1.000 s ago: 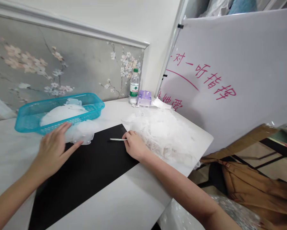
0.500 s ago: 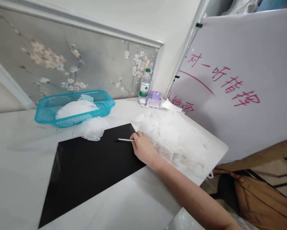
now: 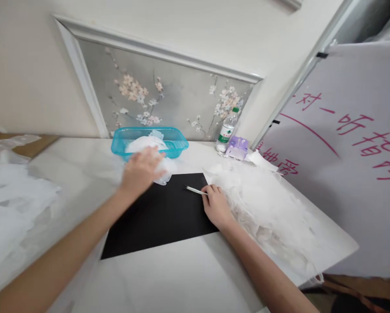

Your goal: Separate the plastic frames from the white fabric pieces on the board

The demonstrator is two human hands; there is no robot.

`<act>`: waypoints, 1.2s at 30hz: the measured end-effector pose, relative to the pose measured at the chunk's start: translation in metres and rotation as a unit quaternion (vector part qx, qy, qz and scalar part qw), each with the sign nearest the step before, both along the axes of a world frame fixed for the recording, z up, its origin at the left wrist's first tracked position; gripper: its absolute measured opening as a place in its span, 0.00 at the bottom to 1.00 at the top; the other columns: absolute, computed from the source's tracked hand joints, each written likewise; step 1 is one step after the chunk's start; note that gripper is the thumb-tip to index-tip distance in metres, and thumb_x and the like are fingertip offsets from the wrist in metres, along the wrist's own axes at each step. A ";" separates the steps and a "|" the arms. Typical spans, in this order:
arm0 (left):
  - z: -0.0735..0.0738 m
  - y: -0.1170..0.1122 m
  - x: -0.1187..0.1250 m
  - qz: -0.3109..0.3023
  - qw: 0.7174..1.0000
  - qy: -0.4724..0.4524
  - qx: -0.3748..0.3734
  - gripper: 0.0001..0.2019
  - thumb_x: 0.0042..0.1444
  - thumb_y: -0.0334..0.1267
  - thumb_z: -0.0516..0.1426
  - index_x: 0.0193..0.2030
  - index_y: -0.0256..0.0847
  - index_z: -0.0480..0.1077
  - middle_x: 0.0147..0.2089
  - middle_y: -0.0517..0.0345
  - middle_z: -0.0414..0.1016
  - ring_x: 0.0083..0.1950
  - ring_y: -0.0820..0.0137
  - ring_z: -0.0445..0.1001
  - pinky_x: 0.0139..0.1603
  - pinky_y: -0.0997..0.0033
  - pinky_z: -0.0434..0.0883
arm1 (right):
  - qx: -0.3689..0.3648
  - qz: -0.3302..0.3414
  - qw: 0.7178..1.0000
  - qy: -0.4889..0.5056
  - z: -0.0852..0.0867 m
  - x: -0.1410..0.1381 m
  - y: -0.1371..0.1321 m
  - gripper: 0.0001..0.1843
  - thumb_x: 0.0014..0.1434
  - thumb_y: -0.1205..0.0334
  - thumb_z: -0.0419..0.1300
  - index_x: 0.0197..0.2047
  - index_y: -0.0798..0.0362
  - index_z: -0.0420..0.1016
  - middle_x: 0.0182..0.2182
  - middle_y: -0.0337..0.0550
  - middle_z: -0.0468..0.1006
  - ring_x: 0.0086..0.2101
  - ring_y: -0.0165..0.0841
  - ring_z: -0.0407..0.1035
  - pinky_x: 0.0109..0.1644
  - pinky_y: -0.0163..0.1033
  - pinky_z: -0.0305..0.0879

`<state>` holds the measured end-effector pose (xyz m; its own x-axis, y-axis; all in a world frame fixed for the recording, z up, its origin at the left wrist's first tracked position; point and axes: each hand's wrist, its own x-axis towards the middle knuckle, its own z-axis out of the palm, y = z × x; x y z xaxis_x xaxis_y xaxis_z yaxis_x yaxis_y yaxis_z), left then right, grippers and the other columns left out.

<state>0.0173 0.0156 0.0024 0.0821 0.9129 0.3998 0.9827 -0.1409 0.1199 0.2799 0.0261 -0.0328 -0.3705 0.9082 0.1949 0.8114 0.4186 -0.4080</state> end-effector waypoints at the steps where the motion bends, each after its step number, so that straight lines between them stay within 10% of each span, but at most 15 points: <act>1: -0.006 0.003 0.006 -0.001 1.000 0.008 -0.021 0.24 0.61 0.47 0.56 0.61 0.40 0.65 0.67 0.44 0.60 0.66 0.53 0.60 0.63 0.43 0.59 | 0.002 0.000 1.000 0.002 -0.001 0.000 0.000 0.11 0.64 0.68 0.46 0.41 0.54 0.69 0.42 0.49 0.73 0.43 0.40 0.64 0.51 0.45 0.62; 5: -0.011 0.000 0.019 0.011 0.995 0.035 -0.090 0.29 0.64 0.54 0.49 0.68 0.45 0.58 0.72 0.45 0.52 0.72 0.53 0.51 0.67 0.45 0.53 | 0.008 0.014 1.000 0.007 -0.007 0.004 0.001 0.12 0.63 0.67 0.46 0.41 0.53 0.70 0.41 0.49 0.73 0.43 0.41 0.65 0.52 0.46 0.62; 9: 0.016 -0.042 -0.015 0.069 0.991 0.066 -0.096 0.33 0.65 0.56 0.45 0.73 0.49 0.42 0.75 0.52 0.39 0.74 0.59 0.41 0.70 0.47 0.43 | -0.002 0.019 1.000 0.004 -0.015 0.011 0.003 0.12 0.63 0.63 0.46 0.40 0.53 0.71 0.40 0.50 0.73 0.42 0.42 0.65 0.51 0.47 0.62; 13: 0.040 -0.128 -0.088 0.273 0.952 0.125 -0.055 0.37 0.61 0.54 0.50 0.72 0.40 0.45 0.74 0.41 0.40 0.74 0.52 0.39 0.69 0.41 0.42 | -0.008 0.027 1.000 -0.007 -0.022 0.016 0.005 0.14 0.61 0.59 0.45 0.40 0.53 0.70 0.40 0.51 0.73 0.41 0.43 0.65 0.49 0.48 0.62; 17: 0.034 -0.230 -0.143 0.544 0.836 0.036 -0.065 0.52 0.52 0.69 0.49 0.69 0.24 0.49 0.70 0.17 0.40 0.70 0.31 0.40 0.58 0.28 0.52 | 0.011 0.040 0.999 -0.021 -0.026 0.018 0.000 0.16 0.62 0.55 0.43 0.40 0.51 0.69 0.40 0.50 0.74 0.40 0.44 0.64 0.47 0.49 0.63; 20: 0.020 -0.275 -0.148 0.506 0.856 0.048 -0.093 0.37 0.60 0.61 0.43 0.64 0.32 0.62 0.72 0.29 0.43 0.72 0.39 0.42 0.63 0.33 0.50 | 0.013 0.040 0.999 -0.024 -0.028 0.020 -0.001 0.18 0.61 0.53 0.42 0.40 0.51 0.68 0.40 0.50 0.74 0.40 0.45 0.63 0.47 0.50 0.63; 24: 0.015 -0.284 -0.126 0.444 0.890 0.106 -0.006 0.28 0.65 0.48 0.36 0.57 0.37 0.69 0.68 0.43 0.60 0.72 0.54 0.49 0.68 0.44 0.44 | -0.006 0.037 0.999 -0.022 -0.030 0.022 0.001 0.19 0.59 0.51 0.42 0.40 0.51 0.68 0.41 0.50 0.74 0.41 0.47 0.63 0.47 0.50 0.63; 31: 0.042 -0.274 -0.128 0.623 0.781 0.028 0.035 0.27 0.61 0.47 0.37 0.44 0.31 0.72 0.40 0.36 0.77 0.50 0.50 0.74 0.58 0.50 0.62 | -0.013 0.037 0.999 -0.028 -0.025 0.024 0.002 0.19 0.56 0.49 0.42 0.38 0.50 0.68 0.39 0.51 0.75 0.38 0.48 0.65 0.46 0.51 0.64; 36: 0.051 -0.277 -0.145 0.685 0.727 -0.003 0.037 0.29 0.49 0.53 0.57 0.50 0.30 0.67 0.50 0.33 0.72 0.53 0.42 0.70 0.51 0.46 0.66 | -0.004 0.049 0.998 -0.035 -0.022 0.024 0.002 0.18 0.56 0.49 0.43 0.36 0.49 0.67 0.39 0.51 0.76 0.36 0.47 0.65 0.45 0.52 0.64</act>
<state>-0.1277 -0.2612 0.0532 -0.8870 0.1119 0.4480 0.2060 0.9642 0.1671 0.3039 0.0282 -0.0549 -0.4695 0.8687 0.1581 0.7934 0.4936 -0.3561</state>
